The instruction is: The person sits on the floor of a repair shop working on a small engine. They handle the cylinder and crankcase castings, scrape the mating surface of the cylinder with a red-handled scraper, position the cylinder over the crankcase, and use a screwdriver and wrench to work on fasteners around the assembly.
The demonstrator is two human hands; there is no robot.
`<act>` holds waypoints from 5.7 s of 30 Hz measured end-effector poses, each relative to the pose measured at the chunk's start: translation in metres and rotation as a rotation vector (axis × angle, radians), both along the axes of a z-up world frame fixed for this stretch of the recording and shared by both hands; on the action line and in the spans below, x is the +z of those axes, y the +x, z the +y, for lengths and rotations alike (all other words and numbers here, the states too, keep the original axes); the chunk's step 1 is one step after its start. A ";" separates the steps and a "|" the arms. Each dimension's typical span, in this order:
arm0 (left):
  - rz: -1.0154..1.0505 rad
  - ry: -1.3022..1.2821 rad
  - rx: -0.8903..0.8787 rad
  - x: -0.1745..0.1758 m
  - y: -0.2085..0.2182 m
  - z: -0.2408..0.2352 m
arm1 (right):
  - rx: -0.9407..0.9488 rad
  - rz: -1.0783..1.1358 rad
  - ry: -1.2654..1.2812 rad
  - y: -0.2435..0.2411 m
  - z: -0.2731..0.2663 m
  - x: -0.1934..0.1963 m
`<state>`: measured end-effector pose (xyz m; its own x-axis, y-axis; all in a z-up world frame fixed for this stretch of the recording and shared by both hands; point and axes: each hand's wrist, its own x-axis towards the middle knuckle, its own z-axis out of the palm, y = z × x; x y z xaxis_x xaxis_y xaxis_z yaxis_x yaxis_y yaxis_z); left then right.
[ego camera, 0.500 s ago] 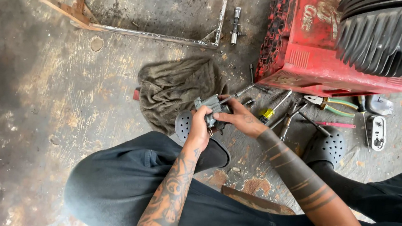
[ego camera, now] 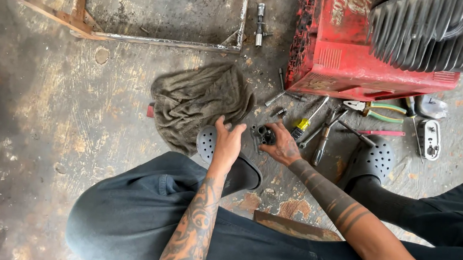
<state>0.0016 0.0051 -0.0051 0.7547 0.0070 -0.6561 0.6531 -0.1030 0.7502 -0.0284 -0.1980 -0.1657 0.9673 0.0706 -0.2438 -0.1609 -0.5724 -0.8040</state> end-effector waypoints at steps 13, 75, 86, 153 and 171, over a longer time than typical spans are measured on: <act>0.054 0.058 -0.109 0.017 -0.003 -0.002 | 0.401 -0.197 -0.378 0.020 -0.011 -0.008; -0.316 0.088 -0.738 0.131 0.059 -0.157 | 0.198 0.137 -0.659 -0.023 -0.271 -0.039; -0.212 0.085 -0.836 0.140 0.065 -0.187 | 0.764 -0.571 -0.872 -0.057 -0.183 -0.088; -1.612 0.238 -0.533 0.353 0.264 -0.243 | -0.194 -0.990 0.853 0.257 -0.167 0.550; -1.721 0.330 -0.552 0.348 0.264 -0.239 | -0.125 -1.160 0.611 0.256 -0.154 0.558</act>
